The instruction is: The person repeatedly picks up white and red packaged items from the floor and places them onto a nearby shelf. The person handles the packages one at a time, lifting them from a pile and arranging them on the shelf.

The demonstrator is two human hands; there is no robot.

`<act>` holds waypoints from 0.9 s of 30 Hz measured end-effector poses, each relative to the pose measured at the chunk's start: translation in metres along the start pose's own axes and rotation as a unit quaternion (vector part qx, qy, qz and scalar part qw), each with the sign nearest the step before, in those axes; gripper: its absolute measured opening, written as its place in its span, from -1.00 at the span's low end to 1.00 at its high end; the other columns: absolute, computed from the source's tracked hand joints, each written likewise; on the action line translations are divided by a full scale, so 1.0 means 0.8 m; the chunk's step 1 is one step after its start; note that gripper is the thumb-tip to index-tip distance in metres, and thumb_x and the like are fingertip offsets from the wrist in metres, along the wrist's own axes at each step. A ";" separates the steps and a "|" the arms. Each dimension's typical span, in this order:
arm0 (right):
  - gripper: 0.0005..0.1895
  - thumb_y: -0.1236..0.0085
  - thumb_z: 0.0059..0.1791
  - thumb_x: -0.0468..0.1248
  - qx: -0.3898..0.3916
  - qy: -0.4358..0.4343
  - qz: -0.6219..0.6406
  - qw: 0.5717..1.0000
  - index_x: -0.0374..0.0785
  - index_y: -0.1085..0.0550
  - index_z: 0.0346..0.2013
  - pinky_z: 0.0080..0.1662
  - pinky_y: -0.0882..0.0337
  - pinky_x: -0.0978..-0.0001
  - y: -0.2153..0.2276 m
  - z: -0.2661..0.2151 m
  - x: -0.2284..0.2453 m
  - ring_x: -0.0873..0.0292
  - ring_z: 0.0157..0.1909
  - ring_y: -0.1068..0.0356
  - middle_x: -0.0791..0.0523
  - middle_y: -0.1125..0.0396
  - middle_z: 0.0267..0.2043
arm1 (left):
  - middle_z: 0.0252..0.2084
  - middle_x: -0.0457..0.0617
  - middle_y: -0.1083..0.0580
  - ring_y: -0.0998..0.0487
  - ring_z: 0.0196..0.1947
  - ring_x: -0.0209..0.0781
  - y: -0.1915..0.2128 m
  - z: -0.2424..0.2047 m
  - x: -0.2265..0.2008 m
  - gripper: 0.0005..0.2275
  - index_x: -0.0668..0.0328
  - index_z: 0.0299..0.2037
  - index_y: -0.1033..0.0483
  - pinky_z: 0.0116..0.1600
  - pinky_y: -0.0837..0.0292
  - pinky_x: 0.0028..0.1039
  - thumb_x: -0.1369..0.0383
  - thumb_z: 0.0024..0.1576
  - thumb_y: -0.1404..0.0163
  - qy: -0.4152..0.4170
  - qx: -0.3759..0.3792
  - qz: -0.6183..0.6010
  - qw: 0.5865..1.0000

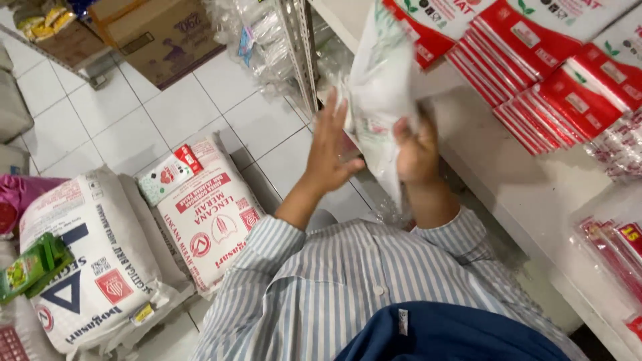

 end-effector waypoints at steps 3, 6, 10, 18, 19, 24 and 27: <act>-0.34 0.11 0.25 0.03 0.167 0.037 -0.143 0.975 -0.34 -0.15 0.52 0.66 0.23 0.11 -0.073 -0.015 -0.010 -0.04 0.74 0.28 -0.06 0.15 0.68 | 0.66 0.20 0.33 0.32 0.68 0.12 -0.035 -0.006 -0.012 0.08 0.24 0.58 0.50 0.66 0.27 -0.04 -0.41 0.18 0.20 0.031 0.035 -0.256 0.965; -0.13 0.24 0.16 0.22 0.220 0.057 -0.132 0.965 -0.31 -0.03 0.58 0.66 0.46 0.15 -0.092 -0.004 -0.005 0.08 0.69 0.53 -0.01 0.29 0.71 | 0.66 0.17 0.40 0.36 0.69 0.06 -0.040 0.011 0.006 0.14 0.26 0.59 0.52 0.67 0.33 -0.08 -0.40 0.13 0.11 0.073 0.033 -0.360 0.929; -0.13 0.18 0.19 0.20 0.260 -0.001 -0.121 0.958 -0.33 0.05 0.59 0.65 0.54 0.08 -0.090 0.038 -0.004 0.05 0.75 0.60 -0.01 0.39 0.73 | 0.66 0.15 0.40 0.35 0.70 0.09 -0.025 0.050 0.023 0.17 0.23 0.56 0.55 0.72 0.28 -0.01 -0.34 0.09 -0.04 0.059 0.070 -0.413 0.906; -0.14 -0.09 0.10 -0.14 0.217 -0.015 -0.124 0.968 -0.27 0.06 0.60 0.61 0.50 0.11 -0.104 0.106 -0.019 0.09 0.69 0.71 0.01 0.51 0.74 | 0.62 0.21 0.16 0.13 0.64 0.10 -0.026 0.103 0.119 -0.19 0.33 0.56 0.24 0.65 0.19 -0.04 0.05 0.28 0.04 0.187 0.120 -0.603 0.766; -0.14 -0.11 0.09 -0.16 0.199 -0.012 -0.154 0.968 -0.28 0.05 0.60 0.62 0.48 0.09 -0.105 0.113 -0.020 0.06 0.70 0.70 0.00 0.48 0.73 | 0.62 0.17 0.08 0.05 0.63 0.06 -0.027 0.113 0.129 -0.27 0.37 0.55 0.13 0.65 0.13 -0.10 0.08 0.30 0.12 0.203 0.127 -0.641 0.729; -0.23 -0.23 -0.01 -0.27 0.085 0.056 -0.363 0.926 -0.26 -0.20 0.48 0.63 0.28 -0.01 -0.091 0.134 -0.014 -0.05 0.72 0.33 -0.03 0.18 0.66 | 0.24 0.31 -0.44 -0.46 0.21 0.13 -0.047 0.188 0.182 -0.53 0.44 0.30 -0.35 0.30 -0.31 -0.15 0.16 0.37 0.24 0.288 0.168 -0.640 0.692; -0.32 -0.22 -0.06 -0.34 -0.046 -0.008 -0.433 0.900 -0.24 -0.33 0.37 0.57 0.05 -0.06 -0.063 0.120 -0.009 -0.13 0.65 0.05 -0.06 -0.08 0.57 | 0.08 0.25 -0.50 -0.53 0.01 0.09 -0.084 0.240 0.217 -0.64 0.40 0.18 -0.44 0.09 -0.38 -0.17 0.24 0.36 0.18 0.358 0.172 -0.647 0.651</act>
Point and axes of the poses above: each hand's wrist, its own z-axis towards the middle knuckle, its own y-axis out of the back of the hand, x = y × z, the point moved 5 cm from there along z, towards the middle knuckle
